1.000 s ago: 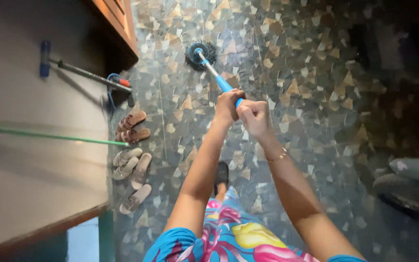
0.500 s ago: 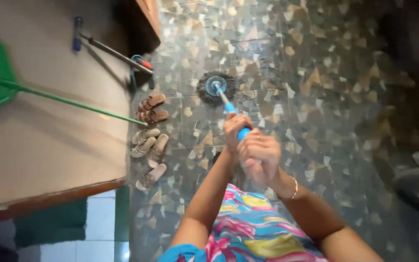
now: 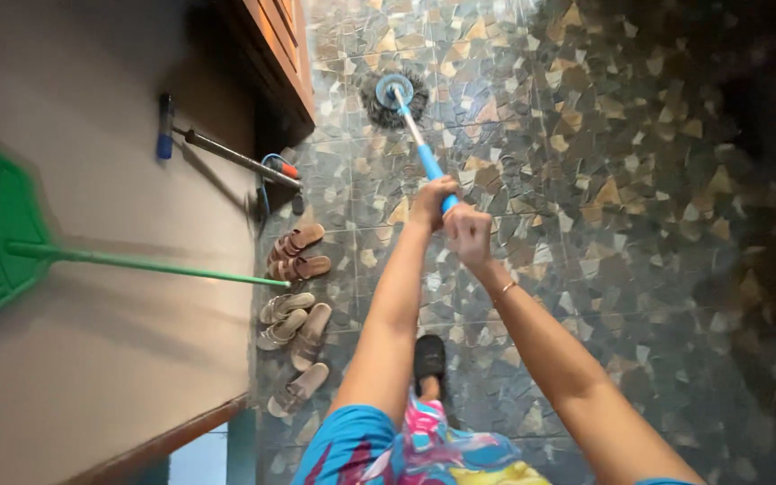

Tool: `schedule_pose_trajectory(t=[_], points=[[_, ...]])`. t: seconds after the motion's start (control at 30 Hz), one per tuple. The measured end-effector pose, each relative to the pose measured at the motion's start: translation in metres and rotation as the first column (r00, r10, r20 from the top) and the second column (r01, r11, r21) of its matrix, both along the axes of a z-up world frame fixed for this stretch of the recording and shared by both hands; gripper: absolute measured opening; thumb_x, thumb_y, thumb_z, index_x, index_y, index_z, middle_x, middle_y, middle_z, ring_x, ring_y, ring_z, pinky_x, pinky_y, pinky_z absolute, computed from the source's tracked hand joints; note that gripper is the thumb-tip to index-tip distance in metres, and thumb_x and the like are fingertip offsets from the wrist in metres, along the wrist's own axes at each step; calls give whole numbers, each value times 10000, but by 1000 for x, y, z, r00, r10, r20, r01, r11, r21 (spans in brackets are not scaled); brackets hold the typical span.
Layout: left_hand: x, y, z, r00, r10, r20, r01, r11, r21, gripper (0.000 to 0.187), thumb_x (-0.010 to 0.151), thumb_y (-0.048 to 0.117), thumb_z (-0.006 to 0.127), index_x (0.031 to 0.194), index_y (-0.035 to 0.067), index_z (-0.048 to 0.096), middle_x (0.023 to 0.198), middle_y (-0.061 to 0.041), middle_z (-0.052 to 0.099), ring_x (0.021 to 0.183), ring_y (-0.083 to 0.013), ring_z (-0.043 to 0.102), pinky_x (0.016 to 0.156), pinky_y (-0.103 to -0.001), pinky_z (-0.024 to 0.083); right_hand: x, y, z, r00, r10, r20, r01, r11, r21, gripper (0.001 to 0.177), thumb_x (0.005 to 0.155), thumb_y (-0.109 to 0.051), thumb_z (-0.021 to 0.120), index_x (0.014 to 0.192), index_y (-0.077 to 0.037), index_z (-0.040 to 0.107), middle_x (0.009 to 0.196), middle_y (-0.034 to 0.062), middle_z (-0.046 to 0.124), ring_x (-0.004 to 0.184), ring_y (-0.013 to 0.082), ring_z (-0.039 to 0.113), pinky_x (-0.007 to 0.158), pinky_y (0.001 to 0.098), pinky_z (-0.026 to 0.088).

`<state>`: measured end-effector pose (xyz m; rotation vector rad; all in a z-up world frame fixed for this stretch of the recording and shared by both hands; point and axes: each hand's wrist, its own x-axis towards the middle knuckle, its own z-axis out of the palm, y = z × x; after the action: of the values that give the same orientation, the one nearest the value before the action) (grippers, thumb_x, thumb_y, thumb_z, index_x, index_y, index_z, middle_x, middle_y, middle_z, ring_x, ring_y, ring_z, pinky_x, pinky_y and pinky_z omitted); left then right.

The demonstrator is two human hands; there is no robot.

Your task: Mopping a tiled floor in an entryway area using a spin mop.

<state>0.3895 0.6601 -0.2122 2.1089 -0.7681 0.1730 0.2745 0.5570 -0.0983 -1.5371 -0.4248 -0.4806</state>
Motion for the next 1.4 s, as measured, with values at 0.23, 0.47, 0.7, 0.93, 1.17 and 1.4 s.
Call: schedule_pose_trajectory(t=[0.23,0.47,0.7,0.93,1.17,1.4], points=[[-48,10,67,997,53,50,-54,998,24,173,674,172,758,799,113,653,839,-124,670,847,-384,686,723,-464,541,-20,3,33,997,55,-48,-53,997,58,569,1146,-270,458,628,-40,412,621,34,470,619,138,468,617,306,376],[-241,27,156,974,225,-14,-224,973,54,152,700,187,731,836,144,678,867,-109,690,840,-364,705,715,-456,551,-183,1,141,971,237,14,-228,949,-216,559,1095,-359,495,652,-19,476,631,59,497,598,204,503,644,334,412],[-400,44,245,953,266,-147,-270,963,-3,200,705,271,753,815,126,670,844,-114,690,828,-353,704,708,-437,542,-306,11,205,907,409,97,-378,895,-236,600,1074,-455,477,605,-83,441,605,47,524,567,222,605,656,337,432],[-359,58,188,948,301,-105,-317,926,-203,132,831,204,729,853,99,653,936,-111,715,1058,-326,708,910,-429,545,-285,51,167,951,189,245,-158,978,-140,584,1097,-399,443,609,-79,450,609,42,546,614,199,626,696,326,443],[-176,80,118,961,277,3,-273,948,-162,188,822,223,760,857,75,649,985,-150,725,1195,-363,653,954,-455,518,-133,86,114,968,-49,246,86,986,-143,505,1101,-260,449,647,-39,448,627,68,530,623,207,616,732,345,482],[76,130,-53,961,198,-191,-201,980,4,125,929,119,623,954,191,723,1068,-58,711,1065,-280,701,929,-341,562,51,135,26,957,-152,-246,102,974,-204,344,1016,-141,535,704,-23,620,616,-6,588,558,62,567,495,276,415]])
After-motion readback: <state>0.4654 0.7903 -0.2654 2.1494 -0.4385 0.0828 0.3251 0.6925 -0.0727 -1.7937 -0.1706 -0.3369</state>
